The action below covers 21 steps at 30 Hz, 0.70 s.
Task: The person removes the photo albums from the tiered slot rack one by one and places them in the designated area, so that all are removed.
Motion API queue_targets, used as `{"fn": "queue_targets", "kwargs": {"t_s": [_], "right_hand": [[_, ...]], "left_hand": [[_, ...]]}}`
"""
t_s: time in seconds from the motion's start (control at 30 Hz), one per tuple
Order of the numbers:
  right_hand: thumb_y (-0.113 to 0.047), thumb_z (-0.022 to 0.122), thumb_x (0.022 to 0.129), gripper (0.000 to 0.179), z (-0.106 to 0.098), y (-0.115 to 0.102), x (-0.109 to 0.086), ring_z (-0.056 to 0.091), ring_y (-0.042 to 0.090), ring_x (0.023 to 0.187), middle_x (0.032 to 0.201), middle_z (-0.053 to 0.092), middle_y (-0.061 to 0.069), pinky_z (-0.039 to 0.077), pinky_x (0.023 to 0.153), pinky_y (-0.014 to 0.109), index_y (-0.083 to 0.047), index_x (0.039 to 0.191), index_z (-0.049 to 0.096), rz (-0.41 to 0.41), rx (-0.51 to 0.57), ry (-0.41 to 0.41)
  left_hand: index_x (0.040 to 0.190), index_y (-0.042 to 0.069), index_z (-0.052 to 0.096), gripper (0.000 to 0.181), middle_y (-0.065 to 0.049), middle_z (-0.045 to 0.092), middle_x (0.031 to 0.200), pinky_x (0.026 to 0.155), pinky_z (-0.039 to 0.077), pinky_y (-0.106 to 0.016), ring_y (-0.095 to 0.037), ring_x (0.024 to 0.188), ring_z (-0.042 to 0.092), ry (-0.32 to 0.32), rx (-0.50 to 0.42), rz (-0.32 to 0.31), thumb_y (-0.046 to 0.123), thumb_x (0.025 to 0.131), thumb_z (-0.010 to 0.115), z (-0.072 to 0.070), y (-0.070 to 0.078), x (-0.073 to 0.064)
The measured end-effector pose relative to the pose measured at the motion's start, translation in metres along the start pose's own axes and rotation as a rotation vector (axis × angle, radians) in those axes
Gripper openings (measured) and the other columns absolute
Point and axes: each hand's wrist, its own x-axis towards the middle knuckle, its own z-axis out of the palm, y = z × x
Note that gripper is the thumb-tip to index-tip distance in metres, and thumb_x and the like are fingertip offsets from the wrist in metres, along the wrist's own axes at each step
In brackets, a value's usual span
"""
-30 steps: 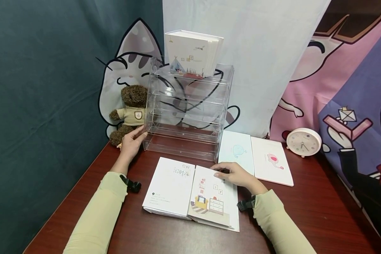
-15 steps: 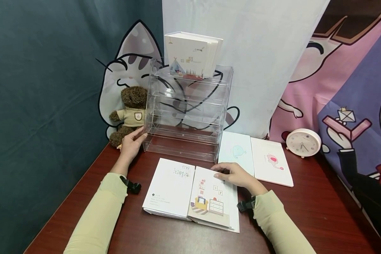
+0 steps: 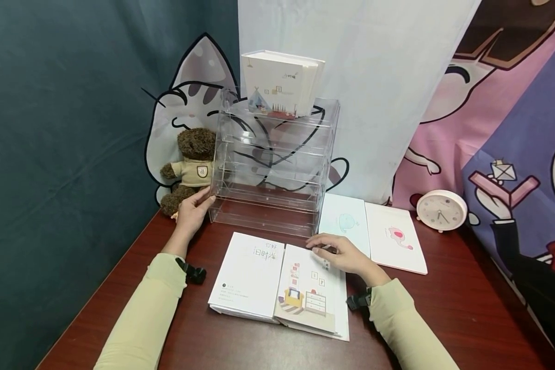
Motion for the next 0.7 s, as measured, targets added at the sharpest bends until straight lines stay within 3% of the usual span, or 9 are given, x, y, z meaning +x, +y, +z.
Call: {"fn": "queue_targets", "kwargs": {"t_s": [0.17,0.4,0.7], "right_hand": [[-0.024,0.058,0.103,0.037,-0.008,-0.012,0.002,0.055,0.022,0.129,0.147,0.055,0.007,0.056,0.088,0.043,-0.010,0.137,0.063,0.045,-0.042,-0.038],[-0.033,0.061,0.102,0.053,-0.021,-0.029,0.006,0.054,0.031,0.130,0.149,0.053,0.005,0.047,0.097,0.061,-0.018,0.151,0.048,0.106,-0.038,-0.015],[-0.035,0.063,0.100,0.066,-0.029,-0.037,0.007,0.053,0.034,0.131,0.153,0.046,-0.007,0.043,0.102,0.064,-0.033,0.158,0.032,0.125,-0.046,-0.006]], "left_hand": [[0.142,0.018,0.060,0.051,-0.012,0.064,0.135,0.106,0.047,-0.042,-0.027,0.125,0.059,-0.009,-0.025,0.007,0.035,0.096,0.071,0.000,-0.001,0.001],[0.141,0.019,0.061,0.051,-0.011,0.064,0.134,0.105,0.047,-0.042,-0.026,0.124,0.060,-0.008,-0.021,0.015,0.036,0.095,0.071,0.001,-0.002,0.001],[0.141,0.019,0.061,0.051,-0.011,0.065,0.133,0.106,0.047,-0.041,-0.026,0.124,0.060,0.002,-0.012,0.021,0.038,0.095,0.071,0.001,0.000,0.001]]}}
